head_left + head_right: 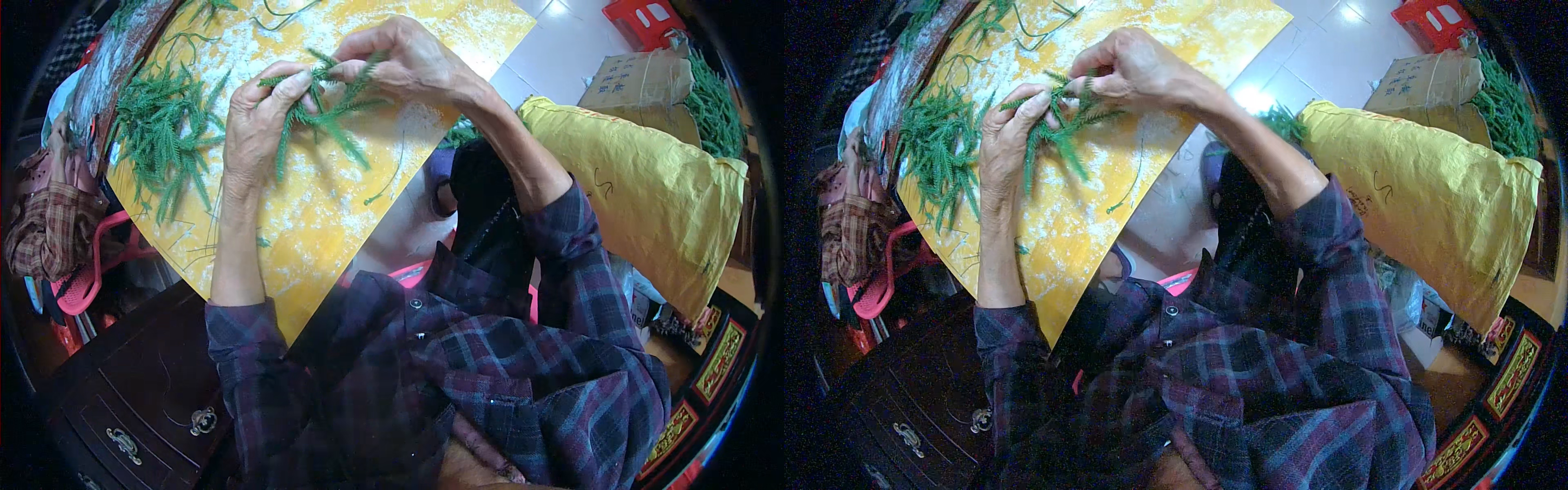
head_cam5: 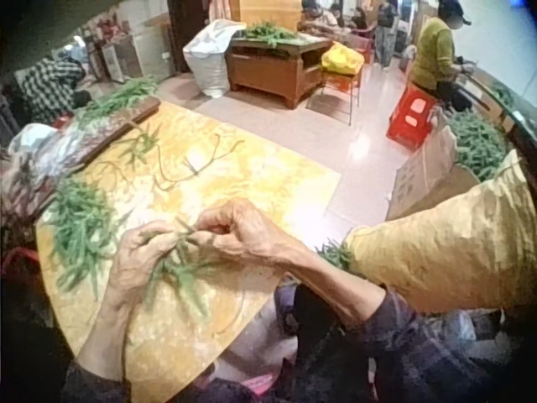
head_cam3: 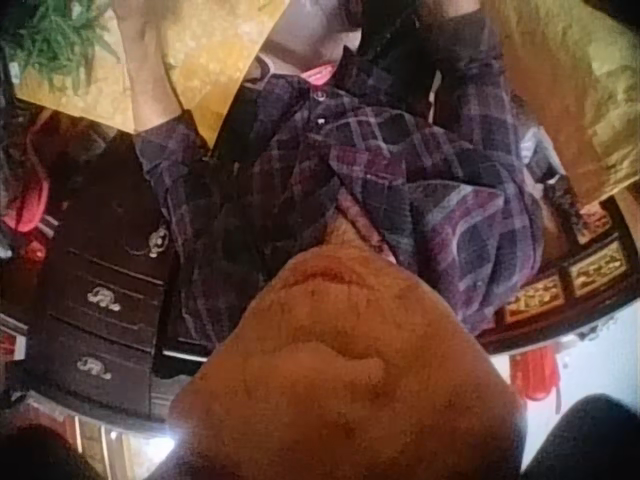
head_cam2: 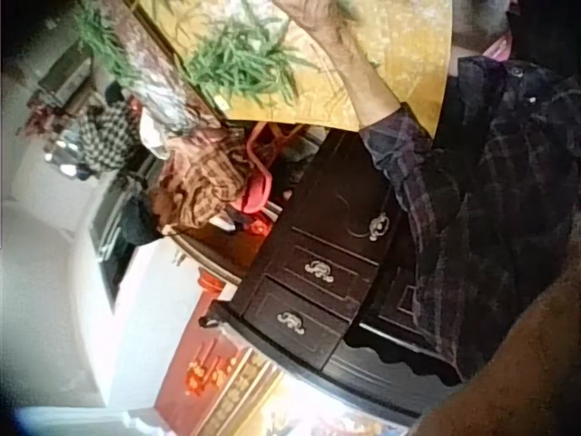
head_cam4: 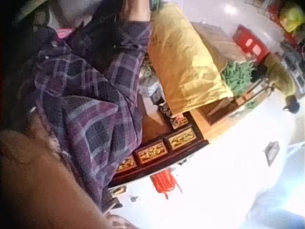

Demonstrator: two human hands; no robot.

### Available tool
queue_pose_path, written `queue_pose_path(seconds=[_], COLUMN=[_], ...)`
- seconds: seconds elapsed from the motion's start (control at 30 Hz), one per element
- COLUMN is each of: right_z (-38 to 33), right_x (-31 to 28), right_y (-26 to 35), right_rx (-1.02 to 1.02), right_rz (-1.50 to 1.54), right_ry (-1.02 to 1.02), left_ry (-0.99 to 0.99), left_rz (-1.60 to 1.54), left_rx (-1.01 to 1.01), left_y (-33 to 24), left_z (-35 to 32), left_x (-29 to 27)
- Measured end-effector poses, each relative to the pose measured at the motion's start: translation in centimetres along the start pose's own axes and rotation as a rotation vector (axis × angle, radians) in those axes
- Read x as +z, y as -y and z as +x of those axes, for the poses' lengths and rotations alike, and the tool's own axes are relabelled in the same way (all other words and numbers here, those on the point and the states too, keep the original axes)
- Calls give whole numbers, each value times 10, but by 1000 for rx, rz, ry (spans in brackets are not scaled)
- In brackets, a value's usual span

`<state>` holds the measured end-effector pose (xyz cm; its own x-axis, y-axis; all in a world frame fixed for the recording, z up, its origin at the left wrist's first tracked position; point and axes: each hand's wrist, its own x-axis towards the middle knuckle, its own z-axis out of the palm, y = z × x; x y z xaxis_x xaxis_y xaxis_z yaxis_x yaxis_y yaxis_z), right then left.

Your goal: Assembling artificial pine branches by twisting green plastic needles onto a wire frame.

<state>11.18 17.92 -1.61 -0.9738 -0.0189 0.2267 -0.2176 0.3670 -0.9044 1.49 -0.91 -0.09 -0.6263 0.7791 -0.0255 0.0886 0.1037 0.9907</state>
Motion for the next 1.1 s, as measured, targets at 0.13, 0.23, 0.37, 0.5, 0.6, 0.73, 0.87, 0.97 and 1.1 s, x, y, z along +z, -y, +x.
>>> queue_pose_path(seconds=[0.13,0.23,0.37,0.5,0.6,0.73,0.87,0.97,1.1], right_z=[-4,-3,-6,-5,-6,-6,-6,-4,-4], right_x=[-3,-4,-1,1,0,1,0,1,2], right_y=[-8,-2,3,3,3,2,4,-2,5], right_rx=[-137,-162,-238,-128,-114,-98,-83,-78,-91], right_rz=[-267,-223,-364,-237,-212,-194,-230,-210,-268], right_ry=[-243,-301,-255,-321,-334,-357,-328,-358,-341], left_ry=[-132,-167,-133,-81,-24,-26,-48,-66,-100], left_rz=[16,17,94,-73,-132,-111,-100,-58,24], left_rx=[68,82,121,33,27,50,80,62,14], left_y=[0,-5,-9,-13,-12,-11,-8,-8,-11], left_z=[1,-2,-2,0,2,1,1,1,-5], left_x=[-1,-4,-1,-9,-16,-12,-12,-11,-1])
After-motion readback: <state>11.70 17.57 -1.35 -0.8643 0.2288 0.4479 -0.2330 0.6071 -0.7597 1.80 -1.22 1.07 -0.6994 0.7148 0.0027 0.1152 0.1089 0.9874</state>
